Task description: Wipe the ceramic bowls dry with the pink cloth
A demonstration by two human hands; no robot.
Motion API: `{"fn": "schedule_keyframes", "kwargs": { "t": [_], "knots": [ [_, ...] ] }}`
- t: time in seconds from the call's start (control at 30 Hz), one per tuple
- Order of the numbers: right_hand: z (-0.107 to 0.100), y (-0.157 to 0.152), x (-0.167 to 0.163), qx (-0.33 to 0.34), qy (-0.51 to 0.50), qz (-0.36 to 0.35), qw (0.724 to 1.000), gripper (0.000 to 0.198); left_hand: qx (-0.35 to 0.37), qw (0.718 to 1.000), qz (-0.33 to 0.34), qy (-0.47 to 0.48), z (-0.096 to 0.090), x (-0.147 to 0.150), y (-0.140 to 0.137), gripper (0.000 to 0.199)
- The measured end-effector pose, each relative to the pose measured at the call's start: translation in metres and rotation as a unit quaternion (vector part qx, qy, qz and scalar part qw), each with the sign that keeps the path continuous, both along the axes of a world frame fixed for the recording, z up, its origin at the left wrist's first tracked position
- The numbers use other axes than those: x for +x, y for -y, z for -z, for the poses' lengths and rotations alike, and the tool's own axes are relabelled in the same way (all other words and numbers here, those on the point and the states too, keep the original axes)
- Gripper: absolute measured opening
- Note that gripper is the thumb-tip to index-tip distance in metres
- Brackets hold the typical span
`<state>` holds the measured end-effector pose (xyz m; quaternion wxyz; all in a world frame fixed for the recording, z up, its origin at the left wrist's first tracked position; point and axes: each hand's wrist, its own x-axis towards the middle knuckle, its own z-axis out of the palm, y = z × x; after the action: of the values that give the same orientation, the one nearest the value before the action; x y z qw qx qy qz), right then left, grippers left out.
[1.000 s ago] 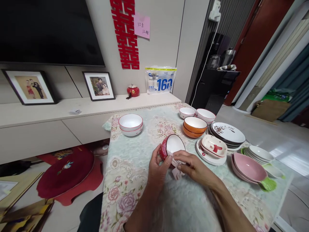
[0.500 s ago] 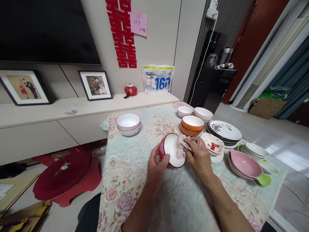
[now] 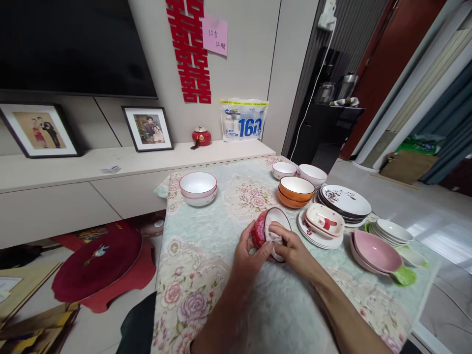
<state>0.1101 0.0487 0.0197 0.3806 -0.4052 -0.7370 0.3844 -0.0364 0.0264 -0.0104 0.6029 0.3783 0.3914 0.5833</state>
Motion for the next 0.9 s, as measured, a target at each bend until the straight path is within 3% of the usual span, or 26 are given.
{"fn": "schedule_keyframes", "kwargs": {
  "t": [0.1,0.2,0.27,0.33,0.43,0.5,0.57,0.7,0.8,0.9],
  "knots": [
    [-0.013,0.002,0.004,0.005,0.047,-0.079,0.996,0.038,-0.034,0.998,0.008,0.043,-0.003,-0.002,0.000,0.089],
    [-0.017,0.003,0.005,0.069,0.141,-0.105,0.982,0.042,-0.051,0.997,0.000,0.051,-0.007,-0.003,0.001,0.088],
    [-0.015,0.003,0.004,0.110,0.218,-0.076,0.967,0.037,-0.048,0.998,-0.001,0.039,-0.008,-0.002,0.002,0.086],
    [-0.011,0.002,0.002,0.133,0.286,-0.002,0.949,0.031,-0.037,0.999,-0.004,0.014,-0.007,-0.001,0.002,0.084],
    [-0.002,0.000,0.001,0.140,0.338,0.099,0.926,0.029,-0.014,0.999,-0.009,-0.036,-0.004,0.002,0.002,0.080],
    [0.002,0.000,0.001,0.125,0.348,0.121,0.921,0.029,0.001,0.998,-0.012,-0.063,-0.002,0.003,0.003,0.078],
    [0.003,0.001,0.001,0.095,0.323,0.103,0.936,0.028,0.012,0.996,-0.017,-0.082,-0.004,0.002,0.003,0.077],
    [-0.009,0.005,-0.001,0.015,0.137,-0.038,0.990,0.026,0.023,0.994,-0.044,-0.096,-0.009,-0.006,0.001,0.074],
    [-0.020,0.008,-0.002,-0.055,0.018,-0.096,0.994,0.029,0.034,0.992,-0.073,-0.100,-0.009,-0.014,-0.003,0.068],
    [-0.021,0.008,-0.003,-0.035,0.025,-0.120,0.992,0.035,0.043,0.987,-0.095,-0.119,-0.007,-0.020,-0.008,0.065]
  ]
}}
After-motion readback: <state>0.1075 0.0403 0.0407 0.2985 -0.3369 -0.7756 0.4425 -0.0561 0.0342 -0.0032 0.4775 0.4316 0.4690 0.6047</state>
